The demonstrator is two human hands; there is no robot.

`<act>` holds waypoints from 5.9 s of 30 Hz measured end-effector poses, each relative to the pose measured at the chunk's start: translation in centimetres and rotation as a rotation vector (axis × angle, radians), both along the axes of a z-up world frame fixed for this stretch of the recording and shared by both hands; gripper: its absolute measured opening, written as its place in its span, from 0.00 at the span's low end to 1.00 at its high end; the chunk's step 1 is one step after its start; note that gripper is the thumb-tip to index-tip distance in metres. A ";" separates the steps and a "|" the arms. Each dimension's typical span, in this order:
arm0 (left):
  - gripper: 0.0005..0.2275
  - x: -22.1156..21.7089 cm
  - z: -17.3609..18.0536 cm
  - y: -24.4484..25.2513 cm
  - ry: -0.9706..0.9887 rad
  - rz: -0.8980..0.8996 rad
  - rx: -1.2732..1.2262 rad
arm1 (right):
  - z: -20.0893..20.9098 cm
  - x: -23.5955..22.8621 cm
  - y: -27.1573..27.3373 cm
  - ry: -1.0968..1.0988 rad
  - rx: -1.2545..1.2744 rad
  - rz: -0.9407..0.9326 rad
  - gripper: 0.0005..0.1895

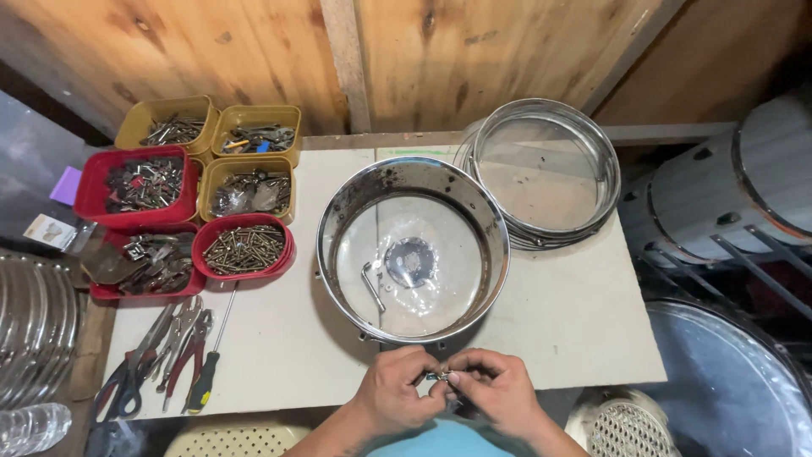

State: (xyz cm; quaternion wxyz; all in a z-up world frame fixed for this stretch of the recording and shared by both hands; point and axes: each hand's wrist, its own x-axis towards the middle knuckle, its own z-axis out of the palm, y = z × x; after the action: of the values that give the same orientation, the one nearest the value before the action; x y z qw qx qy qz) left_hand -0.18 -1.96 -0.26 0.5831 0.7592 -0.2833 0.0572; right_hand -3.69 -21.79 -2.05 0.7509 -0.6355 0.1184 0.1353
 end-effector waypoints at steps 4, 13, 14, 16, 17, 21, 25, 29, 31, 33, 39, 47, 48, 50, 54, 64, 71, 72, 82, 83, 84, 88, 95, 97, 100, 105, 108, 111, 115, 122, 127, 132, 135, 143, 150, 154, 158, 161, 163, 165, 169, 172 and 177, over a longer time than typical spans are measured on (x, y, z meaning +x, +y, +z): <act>0.05 -0.3 -0.3 -0.6 -0.016 0.009 0.022 | 0.2 -1.1 -0.4 0.013 -0.041 -0.032 0.06; 0.05 0.5 0.4 -0.7 -0.082 -0.003 0.004 | 1.2 -1.3 -0.1 -0.171 -0.027 -0.120 0.06; 0.05 0.4 0.7 -0.6 -0.087 -0.008 -0.013 | 1.5 -1.3 0.1 -0.186 -0.039 -0.113 0.05; 0.05 0.4 1.0 -0.4 -0.093 -0.013 -0.029 | 2.0 -1.3 0.5 -0.203 -0.052 -0.105 0.05; 0.05 0.4 1.0 -0.3 -0.117 -0.005 -0.022 | 2.2 -1.4 0.8 -0.199 -0.016 -0.129 0.05; 0.05 0.6 2.9 0.0 -0.213 0.018 -0.036 | 1.3 -1.6 1.2 -0.072 0.107 -0.235 0.08; 0.06 1.1 4.4 0.5 -0.337 0.009 -0.002 | 2.1 -0.5 0.6 -0.056 0.095 -0.225 0.08; 0.04 1.5 5.3 1.0 -0.446 -0.021 0.071 | 3.1 0.6 0.2 -0.070 0.043 -0.095 0.10; 0.04 1.6 5.7 1.1 -0.482 -0.024 0.096 | 3.2 1.0 0.2 -0.049 0.048 -0.093 0.09; 0.03 1.7 6.1 1.2 -0.532 -0.072 0.124 | 3.4 1.3 0.2 -0.028 0.015 -0.044 0.07; 0.03 2.1 6.2 1.1 -0.546 -0.105 0.133 | 4.9 2.0 -0.2 -0.128 -0.053 0.104 0.11; 0.03 2.2 6.1 0.7 -0.516 -0.051 0.089 | 4.9 2.0 -0.7 -0.211 -0.001 0.122 0.11; 0.03 2.3 6.0 0.7 -0.511 -0.038 0.074 | 4.9 2.0 -0.8 -0.238 -0.025 0.134 0.11; 0.04 2.4 6.3 0.6 -0.512 -0.035 0.067 | 4.5 2.0 -0.9 -0.264 -0.048 0.149 0.11; 0.06 2.4 6.9 0.7 -0.505 -0.039 0.049 | 5.6 2.3 -0.7 -0.363 -0.148 0.196 0.11; 0.03 2.6 8.0 0.5 -0.416 -0.075 -0.020 | 9.3 2.8 0.0 -0.805 -0.221 0.196 0.12; 0.02 2.2 8.3 0.5 -0.195 -0.142 -0.112 | 10.3 3.1 -0.7 -0.960 -0.352 0.221 0.10; 0.02 2.1 8.6 0.6 -0.182 -0.164 -0.109 | 10.4 3.0 -0.8 -0.955 -0.346 0.224 0.09; 0.03 1.0 9.4 0.9 -0.122 -0.204 -0.148 | 11.5 1.8 -0.4 -0.984 -0.251 0.225 0.09; 0.04 0.9 9.5 1.0 -0.025 -0.209 -0.153 | 11.7 1.8 -0.4 -0.996 -0.257 0.221 0.09; 0.06 0.8 9.6 1.0 0.073 -0.217 -0.158 | 11.9 1.7 -0.4 -1.008 -0.264 0.217 0.09; 0.09 2.9 9.5 2.5 0.641 0.007 0.217 | 11.7 2.0 -0.8 -1.025 -0.332 0.156 0.06; 0.12 4.4 6.2 4.6 0.969 0.002 0.620 | 10.9 2.2 -1.8 -1.054 -0.336 0.141 0.06; 0.15 4.2 6.5 4.2 1.091 0.022 0.443 | 10.8 2.1 -1.8 -1.033 -0.325 0.143 0.06; 0.14 4.2 5.6 3.8 1.087 -0.005 0.120 | 10.7 2.0 -1.8 -1.027 -0.350 0.146 0.05; 0.07 4.4 6.9 2.6 1.125 0.023 -0.171 | 10.5 2.1 -1.8 -0.996 -0.345 0.178 0.05; 0.06 4.8 8.2 1.6 1.258 0.185 -0.181 | 9.8 2.1 -2.1 -0.944 -0.371 0.186 0.05; 0.10 5.2 -1.4 0.8 1.083 0.385 -0.264 | 8.3 2.8 -2.6 -0.887 -0.307 0.155 0.06; 0.12 3.1 -0.1 3.5 1.047 0.465 -0.299 | 3.3 0.4 -6.8 -0.645 -0.327 0.019 0.07; 0.05 3.7 -4.3 7.2 0.831 0.517 -0.146 | -0.8 -2.2 -11.2 -0.294 -0.411 -0.242 0.09; 0.05 3.4 -3.5 5.5 0.853 0.513 -0.104 | -0.6 -2.4 -11.4 -0.340 -0.390 -0.231 0.10; 0.05 3.5 -3.0 4.8 0.805 0.472 -0.036 | -0.1 -2.3 -11.0 -0.398 -0.335 -0.200 0.10; 0.05 3.6 -3.2 4.8 0.833 0.471 -0.084 | 0.7 -2.2 -10.8 -0.372 -0.332 -0.179 0.09; 0.04 3.3 -2.6 5.2 0.809 0.467 -0.077 | -0.3 -2.2 -10.6 -0.362 -0.301 -0.209 0.10; 0.05 3.3 -2.5 5.7 0.831 0.501 -0.049 | 0.0 -2.2 -10.2 -0.382 -0.318 -0.192 0.09; 0.05 3.1 -2.5 5.8 0.806 0.496 -0.032 | -0.2 -2.1 -9.9 -0.377 -0.341 -0.200 0.09; 0.05 3.0 -3.1 6.3 0.805 0.508 -0.060 | 0.3 -1.6 -9.3 -0.388 -0.310 -0.172 0.09; 0.06 3.3 -4.0 7.3 0.798 0.535 -0.085 | 0.6 -1.1 -8.6 -0.390 -0.315 -0.150 0.09; 0.06 3.6 -4.1 8.2 0.802 0.574 -0.099 | 0.9 -0.8 -8.1 -0.410 -0.305 -0.135 0.08; 0.05 4.2 -3.5 9.4 0.831 0.669 -0.004 | 1.3 -0.2 -7.3 -0.461 -0.308 -0.114 0.08; 0.07 5.6 -5.2 13.5 0.806 0.761 0.067 | 1.5 0.7 -6.1 -0.486 -0.320 -0.086 0.07; 0.09 6.5 -7.3 16.8 0.821 0.838 0.102 | 1.8 1.6 -4.7 -0.446 -0.325 -0.074 0.07; 0.10 8.0 -9.0 22.1 0.707 0.918 0.261 | 2.7 3.1 -1.9 -0.468 -0.383 -0.058 0.08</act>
State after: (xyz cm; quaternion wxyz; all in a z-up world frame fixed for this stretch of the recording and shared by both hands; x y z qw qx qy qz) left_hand 7.82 20.14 -9.29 0.4595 0.8426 0.2807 0.0117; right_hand -0.60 -23.67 0.62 0.6279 -0.7758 -0.0162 -0.0612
